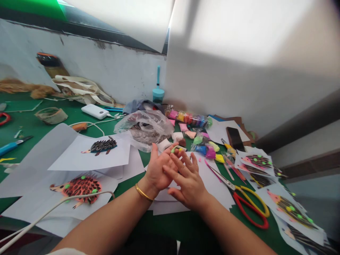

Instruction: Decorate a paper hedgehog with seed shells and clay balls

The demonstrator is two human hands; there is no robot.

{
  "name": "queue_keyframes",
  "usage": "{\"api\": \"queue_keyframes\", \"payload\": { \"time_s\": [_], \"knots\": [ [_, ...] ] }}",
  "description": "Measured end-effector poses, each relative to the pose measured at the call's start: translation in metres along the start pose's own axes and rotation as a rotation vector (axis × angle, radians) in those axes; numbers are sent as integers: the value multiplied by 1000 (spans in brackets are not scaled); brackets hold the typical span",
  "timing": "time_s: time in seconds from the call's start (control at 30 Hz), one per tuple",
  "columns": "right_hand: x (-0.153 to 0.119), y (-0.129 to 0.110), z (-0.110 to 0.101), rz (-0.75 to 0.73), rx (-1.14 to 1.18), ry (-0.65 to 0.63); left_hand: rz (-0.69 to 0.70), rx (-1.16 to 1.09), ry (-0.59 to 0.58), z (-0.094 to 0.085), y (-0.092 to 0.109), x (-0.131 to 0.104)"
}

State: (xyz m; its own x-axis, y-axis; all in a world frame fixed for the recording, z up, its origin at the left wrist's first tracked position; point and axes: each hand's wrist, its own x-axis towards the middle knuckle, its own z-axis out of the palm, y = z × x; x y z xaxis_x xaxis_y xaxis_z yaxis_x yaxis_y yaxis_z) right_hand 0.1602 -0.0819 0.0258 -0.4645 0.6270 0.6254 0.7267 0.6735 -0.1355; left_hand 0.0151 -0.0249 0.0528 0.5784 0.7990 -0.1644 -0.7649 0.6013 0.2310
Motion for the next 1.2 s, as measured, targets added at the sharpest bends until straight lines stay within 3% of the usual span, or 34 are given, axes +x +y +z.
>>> {"api": "queue_keyframes", "payload": {
  "time_s": [0.5, 0.6, 0.7, 0.87, 1.03, 1.2],
  "knots": [
    [5, 0, -2, 122, 190, 140, -39, 119, -21, -1, -16, 1],
    [1, 16, -11, 218, 204, 206, 75, 136, 1, 0, -9, 2],
    [-10, 43, -19, 408, 214, 286, 146, 125, 65, -1, 1, 6],
    [-30, 76, -21, 585, 273, 127, 153, 114, 153, -5, 7, 11],
    [-34, 71, -15, 540, 299, -45, 160, 100, 171, -10, 9, 14],
    [-35, 65, -13, 591, 311, -146, 178, 94, 165, -15, 14, 17]
  ]
}}
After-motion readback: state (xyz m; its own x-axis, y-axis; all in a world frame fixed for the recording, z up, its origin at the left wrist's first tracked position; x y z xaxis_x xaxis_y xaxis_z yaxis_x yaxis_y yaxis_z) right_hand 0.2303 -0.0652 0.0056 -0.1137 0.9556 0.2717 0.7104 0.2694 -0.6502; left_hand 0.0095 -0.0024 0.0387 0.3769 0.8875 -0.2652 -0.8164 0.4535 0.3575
